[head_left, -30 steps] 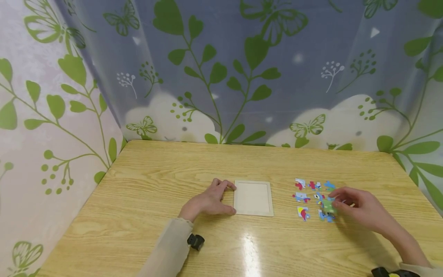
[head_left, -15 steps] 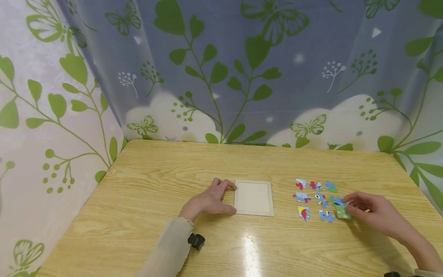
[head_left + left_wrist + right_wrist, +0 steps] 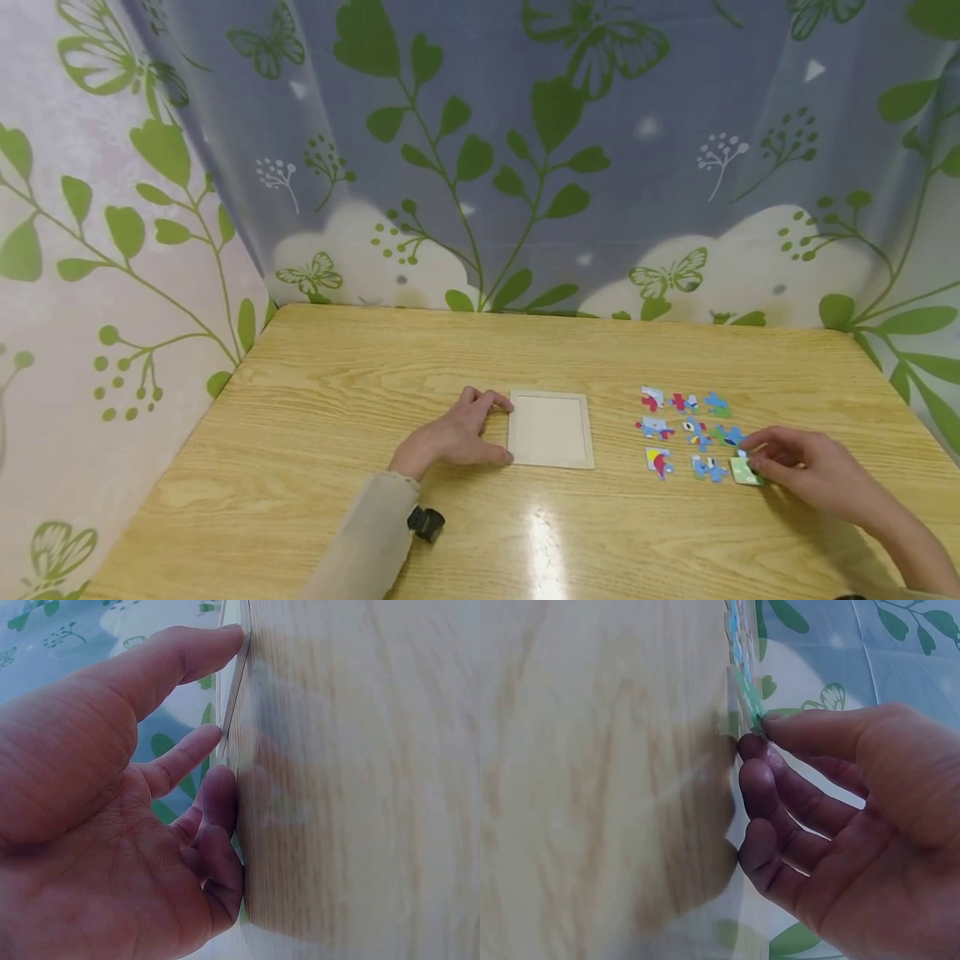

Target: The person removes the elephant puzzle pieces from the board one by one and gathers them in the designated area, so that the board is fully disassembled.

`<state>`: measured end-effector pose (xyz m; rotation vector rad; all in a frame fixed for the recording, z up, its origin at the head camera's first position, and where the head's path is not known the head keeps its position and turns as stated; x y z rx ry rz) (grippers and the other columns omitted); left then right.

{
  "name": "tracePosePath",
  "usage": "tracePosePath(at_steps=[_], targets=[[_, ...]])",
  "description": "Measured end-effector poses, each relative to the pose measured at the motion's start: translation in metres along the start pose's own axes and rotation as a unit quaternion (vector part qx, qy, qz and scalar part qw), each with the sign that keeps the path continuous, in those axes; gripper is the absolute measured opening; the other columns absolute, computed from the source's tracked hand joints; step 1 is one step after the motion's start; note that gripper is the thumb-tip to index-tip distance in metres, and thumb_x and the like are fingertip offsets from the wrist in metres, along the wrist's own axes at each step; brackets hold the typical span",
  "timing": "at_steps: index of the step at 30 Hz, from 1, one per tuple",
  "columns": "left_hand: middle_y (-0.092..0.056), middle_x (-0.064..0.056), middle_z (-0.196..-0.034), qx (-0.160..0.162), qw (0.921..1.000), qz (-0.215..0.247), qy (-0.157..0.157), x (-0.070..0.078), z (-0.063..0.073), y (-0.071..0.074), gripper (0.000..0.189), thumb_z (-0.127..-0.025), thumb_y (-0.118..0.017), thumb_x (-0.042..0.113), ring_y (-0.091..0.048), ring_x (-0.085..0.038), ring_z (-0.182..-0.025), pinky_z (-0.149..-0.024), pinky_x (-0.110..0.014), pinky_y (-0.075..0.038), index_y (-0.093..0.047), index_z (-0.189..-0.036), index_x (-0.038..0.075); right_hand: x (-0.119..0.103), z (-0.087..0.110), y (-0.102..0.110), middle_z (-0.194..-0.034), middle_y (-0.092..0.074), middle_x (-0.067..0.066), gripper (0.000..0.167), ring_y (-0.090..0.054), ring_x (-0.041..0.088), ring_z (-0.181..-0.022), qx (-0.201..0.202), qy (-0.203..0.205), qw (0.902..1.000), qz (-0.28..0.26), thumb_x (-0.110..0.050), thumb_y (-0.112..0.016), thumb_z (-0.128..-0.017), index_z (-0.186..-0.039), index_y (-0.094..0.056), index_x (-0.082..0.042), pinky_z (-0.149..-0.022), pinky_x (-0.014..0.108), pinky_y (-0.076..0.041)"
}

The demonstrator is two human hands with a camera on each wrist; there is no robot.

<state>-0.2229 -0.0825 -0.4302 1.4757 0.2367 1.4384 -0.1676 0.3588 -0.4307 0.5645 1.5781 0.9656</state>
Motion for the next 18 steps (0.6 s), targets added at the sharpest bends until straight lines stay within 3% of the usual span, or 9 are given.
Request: tracePosePath(at_steps=[18], targets=[[-0.031, -0.003, -0.112, 0.0, 1.0, 0.0, 0.0, -0.0009, -0.0004, -0.0004, 0.058, -0.073, -0.07, 0.039, -0.039, -0.017, -0.099, -0.079, -0.037, -0.037, -0.039, -0.12, 0.029, -0.0027, -0.0023, -0.0005, -0.08, -0.06, -0.008, 0.018, -0.057, 0.003, -0.072, -0.005, -0.017, 0.9997, 0.018, -0.03, -0.059, -0.085, -0.098, -0.061, -0.018, -0.059, 0.025, -0.042]])
Point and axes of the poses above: each hand's wrist, its own z-axis away from the middle knuckle, its own y-axis out of the back of the hand, x = y × z, the point moved 1 cm from there along -z, towards the middle knuckle
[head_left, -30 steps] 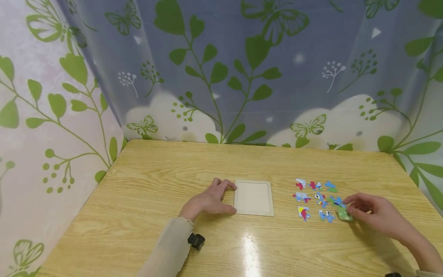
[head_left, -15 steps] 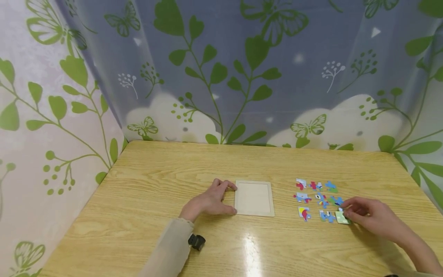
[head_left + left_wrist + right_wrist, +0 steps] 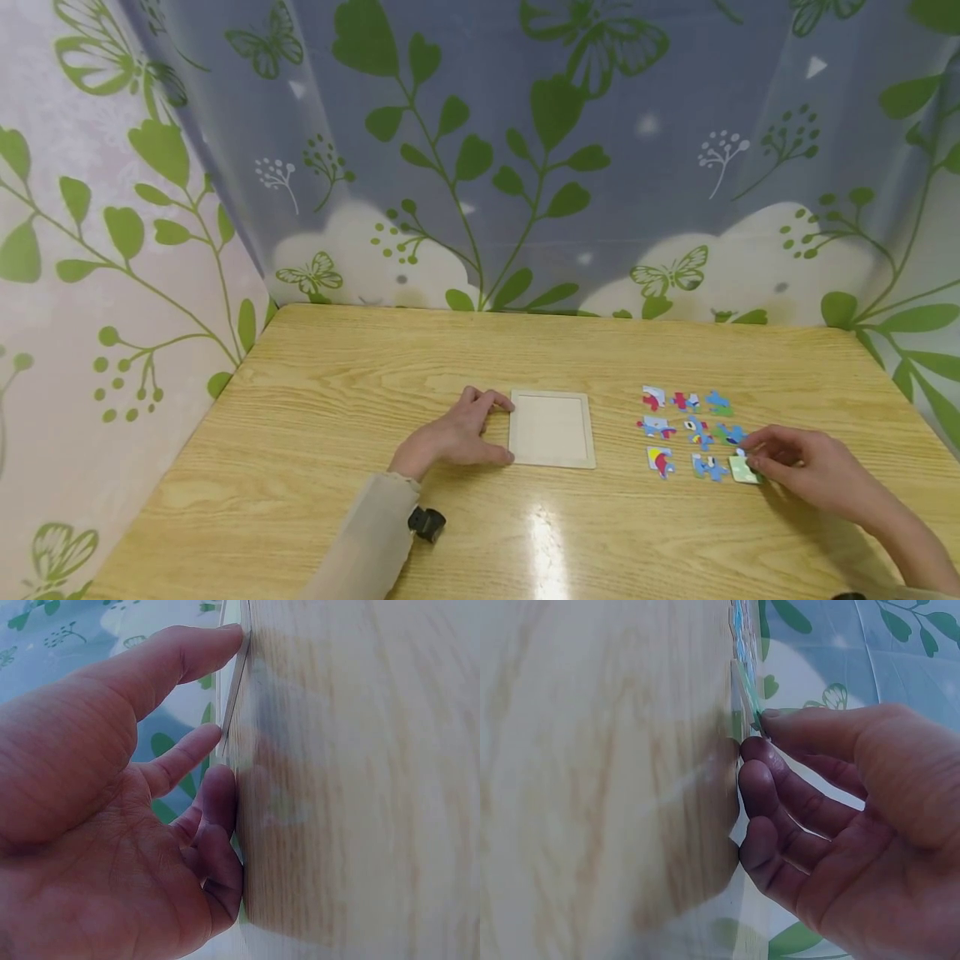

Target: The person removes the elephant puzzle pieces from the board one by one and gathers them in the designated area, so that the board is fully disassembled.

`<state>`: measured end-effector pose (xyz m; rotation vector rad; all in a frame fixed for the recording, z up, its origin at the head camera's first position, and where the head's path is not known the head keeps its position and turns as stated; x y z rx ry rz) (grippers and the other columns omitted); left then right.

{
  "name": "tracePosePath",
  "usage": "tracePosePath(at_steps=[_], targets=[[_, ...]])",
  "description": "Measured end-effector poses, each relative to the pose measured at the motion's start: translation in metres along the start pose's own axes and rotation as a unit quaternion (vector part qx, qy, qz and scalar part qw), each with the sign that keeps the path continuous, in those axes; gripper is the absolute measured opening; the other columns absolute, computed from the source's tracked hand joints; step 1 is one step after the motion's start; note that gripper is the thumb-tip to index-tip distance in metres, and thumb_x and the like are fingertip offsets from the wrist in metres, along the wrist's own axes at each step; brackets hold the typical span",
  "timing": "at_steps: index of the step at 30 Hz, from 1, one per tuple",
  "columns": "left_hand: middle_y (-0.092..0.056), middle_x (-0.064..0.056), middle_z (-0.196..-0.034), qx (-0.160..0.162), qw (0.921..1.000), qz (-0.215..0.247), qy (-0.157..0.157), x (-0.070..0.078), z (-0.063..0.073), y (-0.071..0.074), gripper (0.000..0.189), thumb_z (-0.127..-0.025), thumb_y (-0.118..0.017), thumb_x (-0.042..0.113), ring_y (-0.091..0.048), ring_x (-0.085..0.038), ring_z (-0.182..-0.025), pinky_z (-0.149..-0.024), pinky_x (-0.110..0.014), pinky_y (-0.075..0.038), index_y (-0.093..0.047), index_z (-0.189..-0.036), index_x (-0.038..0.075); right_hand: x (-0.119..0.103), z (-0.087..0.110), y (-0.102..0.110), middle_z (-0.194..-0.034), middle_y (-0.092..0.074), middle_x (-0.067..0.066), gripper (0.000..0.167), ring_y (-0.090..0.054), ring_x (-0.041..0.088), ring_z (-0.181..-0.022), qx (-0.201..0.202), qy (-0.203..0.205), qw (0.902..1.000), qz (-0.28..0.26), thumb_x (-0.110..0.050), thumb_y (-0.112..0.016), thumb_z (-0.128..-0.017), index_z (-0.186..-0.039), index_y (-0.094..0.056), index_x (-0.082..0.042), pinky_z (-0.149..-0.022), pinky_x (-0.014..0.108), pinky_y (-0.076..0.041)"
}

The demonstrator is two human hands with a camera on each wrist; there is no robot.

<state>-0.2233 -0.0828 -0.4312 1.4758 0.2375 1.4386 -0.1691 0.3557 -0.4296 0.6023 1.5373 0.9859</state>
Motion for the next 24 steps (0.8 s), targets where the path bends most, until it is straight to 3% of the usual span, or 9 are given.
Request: tracePosePath(at_steps=[17, 24], targets=[[-0.032, -0.003, -0.113, 0.008, 0.9999, -0.005, -0.01, -0.0035, 0.0004, -0.0015, 0.06, -0.073, -0.068, 0.042, -0.04, -0.017, -0.094, -0.075, -0.036, -0.037, -0.038, -0.123, 0.029, 0.0021, 0.0017, -0.001, -0.081, -0.06, -0.008, 0.017, -0.056, 0.003, -0.071, 0.016, 0.003, 0.9999, 0.001, -0.028, -0.061, -0.084, -0.097, -0.062, -0.018, -0.058, 0.024, -0.041], [-0.034, -0.002, -0.113, 0.008, 0.9998, 0.001, -0.017, -0.0025, 0.006, 0.0025, 0.06, -0.075, -0.065, 0.043, -0.04, -0.016, -0.09, -0.069, -0.032, -0.037, -0.037, -0.125, 0.026, -0.0024, 0.0031, 0.0052, -0.088, -0.061, -0.002, 0.019, -0.056, 0.004, -0.073, 0.028, 0.004, 0.9996, 0.001, -0.028, -0.058, -0.086, -0.101, -0.06, -0.017, -0.056, 0.025, -0.043]])
Point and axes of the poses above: each hand's wrist, its own z-axis away from the middle knuckle, its own y-axis out of the back of the hand, x = y × z, the point moved 1 cm from there along -z, towards the middle knuckle
